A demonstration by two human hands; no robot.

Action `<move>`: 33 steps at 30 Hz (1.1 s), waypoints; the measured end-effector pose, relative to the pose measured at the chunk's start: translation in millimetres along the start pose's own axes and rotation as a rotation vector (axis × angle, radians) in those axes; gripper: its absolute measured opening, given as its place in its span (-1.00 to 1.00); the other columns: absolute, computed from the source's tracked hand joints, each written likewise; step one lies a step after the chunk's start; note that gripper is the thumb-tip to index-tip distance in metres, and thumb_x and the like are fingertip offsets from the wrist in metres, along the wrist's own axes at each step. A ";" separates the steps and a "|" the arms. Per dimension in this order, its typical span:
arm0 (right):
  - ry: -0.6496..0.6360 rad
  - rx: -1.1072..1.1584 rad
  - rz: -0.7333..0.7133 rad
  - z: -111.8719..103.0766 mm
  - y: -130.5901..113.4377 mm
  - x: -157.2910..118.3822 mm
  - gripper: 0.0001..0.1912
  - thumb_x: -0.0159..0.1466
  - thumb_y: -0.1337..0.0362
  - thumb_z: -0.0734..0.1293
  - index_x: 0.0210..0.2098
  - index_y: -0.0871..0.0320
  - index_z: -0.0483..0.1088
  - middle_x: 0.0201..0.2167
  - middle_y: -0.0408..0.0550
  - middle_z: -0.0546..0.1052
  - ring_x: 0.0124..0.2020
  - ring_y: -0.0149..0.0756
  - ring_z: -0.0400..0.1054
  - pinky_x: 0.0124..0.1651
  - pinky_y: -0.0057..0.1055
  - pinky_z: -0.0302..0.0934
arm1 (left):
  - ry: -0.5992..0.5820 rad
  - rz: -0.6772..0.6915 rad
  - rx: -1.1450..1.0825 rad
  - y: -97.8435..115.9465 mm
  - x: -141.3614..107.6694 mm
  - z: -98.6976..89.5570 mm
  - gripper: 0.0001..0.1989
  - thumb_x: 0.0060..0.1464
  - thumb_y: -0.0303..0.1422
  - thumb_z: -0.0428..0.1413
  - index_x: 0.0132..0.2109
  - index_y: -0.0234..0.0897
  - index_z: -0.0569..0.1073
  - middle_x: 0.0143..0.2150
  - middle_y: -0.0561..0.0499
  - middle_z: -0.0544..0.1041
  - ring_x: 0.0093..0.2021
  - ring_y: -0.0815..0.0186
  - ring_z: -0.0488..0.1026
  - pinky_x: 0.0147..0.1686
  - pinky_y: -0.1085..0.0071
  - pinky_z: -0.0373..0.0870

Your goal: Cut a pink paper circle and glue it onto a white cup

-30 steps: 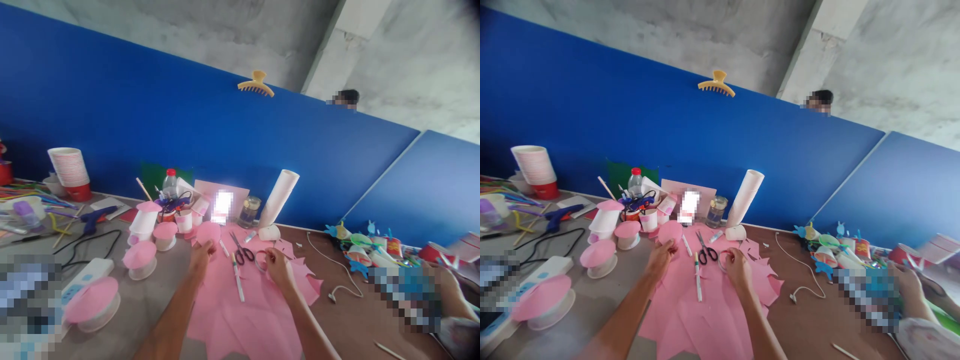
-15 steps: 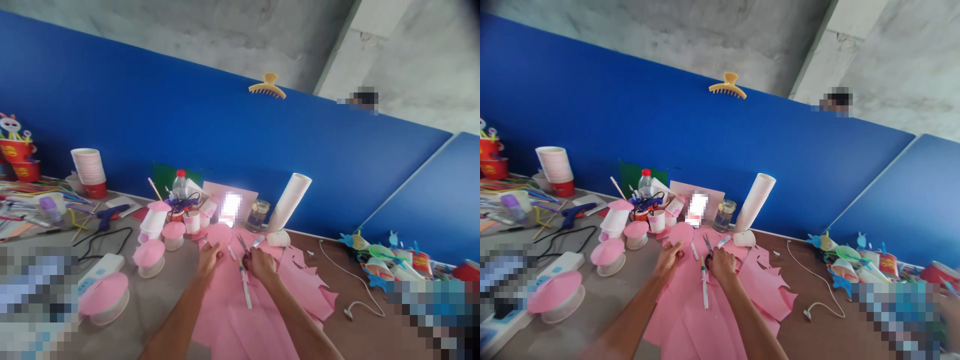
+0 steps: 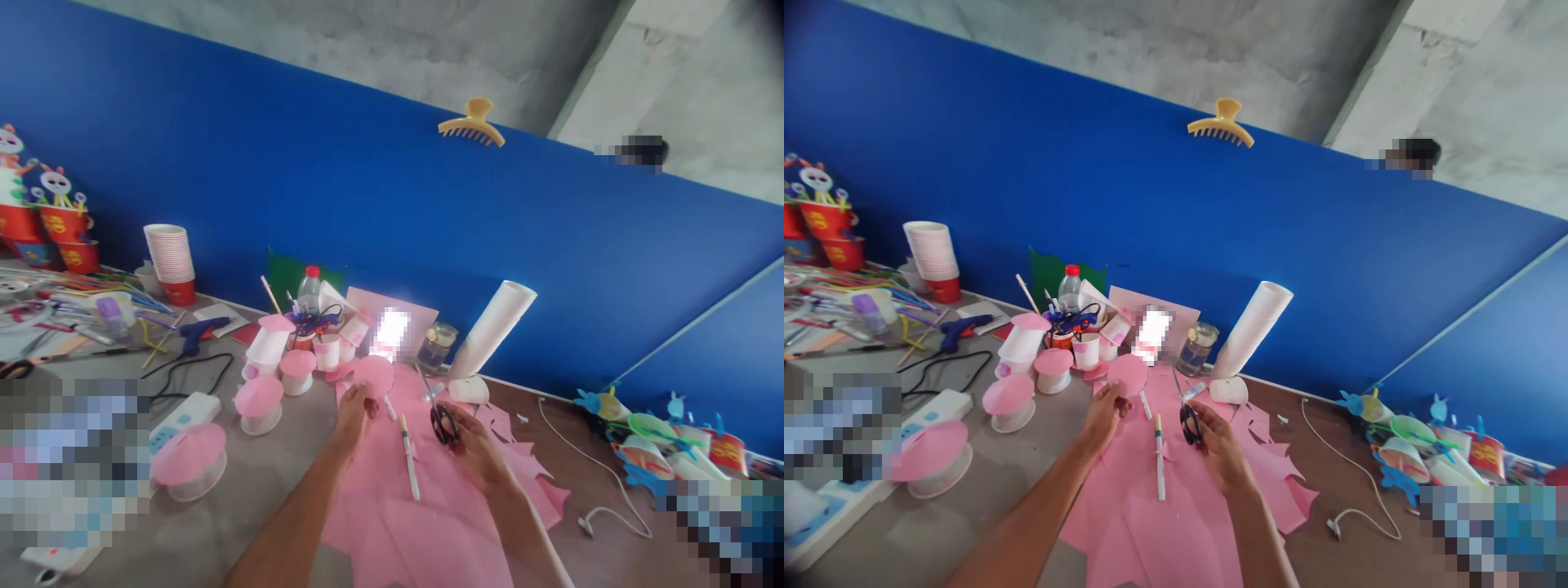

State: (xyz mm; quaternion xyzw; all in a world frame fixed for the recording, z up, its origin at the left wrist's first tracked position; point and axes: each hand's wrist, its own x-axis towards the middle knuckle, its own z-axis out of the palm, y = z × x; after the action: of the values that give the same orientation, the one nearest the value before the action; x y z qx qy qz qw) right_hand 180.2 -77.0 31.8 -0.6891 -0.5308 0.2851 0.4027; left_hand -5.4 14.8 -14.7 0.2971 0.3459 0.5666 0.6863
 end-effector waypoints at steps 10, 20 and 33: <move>-0.461 0.997 0.151 6.6 13.2 -58.9 -0.50 -0.06 0.15 0.55 -0.15 0.16 0.48 -0.39 -0.02 0.51 -0.46 -0.43 0.29 -0.46 -0.55 0.09 | -0.073 -0.007 -0.039 -7.5 -3.0 5.3 -0.65 -0.14 -0.12 0.25 -0.47 -0.32 0.35 -0.67 0.07 0.43 -0.63 0.38 0.37 -0.47 0.42 0.30; -0.421 1.027 0.078 17.8 29.5 -58.0 -0.52 0.09 -0.04 0.41 -0.11 0.13 0.43 -0.51 -0.13 0.39 -0.50 -0.43 0.16 -0.43 -0.50 0.02 | -0.089 -0.008 -0.061 -6.1 -10.0 10.6 -0.63 -0.20 -0.13 0.30 -0.48 -0.32 0.36 -0.67 0.12 0.41 -0.62 0.39 0.40 -0.48 0.43 0.33; -0.188 0.603 -0.018 22.9 10.8 -58.7 -0.42 0.03 -0.16 0.38 -0.23 0.23 0.44 -0.65 -0.18 0.30 -0.59 -0.46 0.08 -0.52 -0.49 0.00 | -0.100 0.011 -0.043 -4.7 -18.5 17.3 -0.67 -0.16 -0.16 0.29 -0.48 -0.32 0.38 -0.66 0.08 0.43 -0.60 0.36 0.42 -0.46 0.41 0.36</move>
State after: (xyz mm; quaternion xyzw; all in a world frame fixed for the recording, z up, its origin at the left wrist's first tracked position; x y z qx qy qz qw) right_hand 150.8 -128.8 8.7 -0.5044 -0.4631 0.4888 0.5404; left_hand 9.1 -4.5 -5.8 0.3121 0.2969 0.5622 0.7060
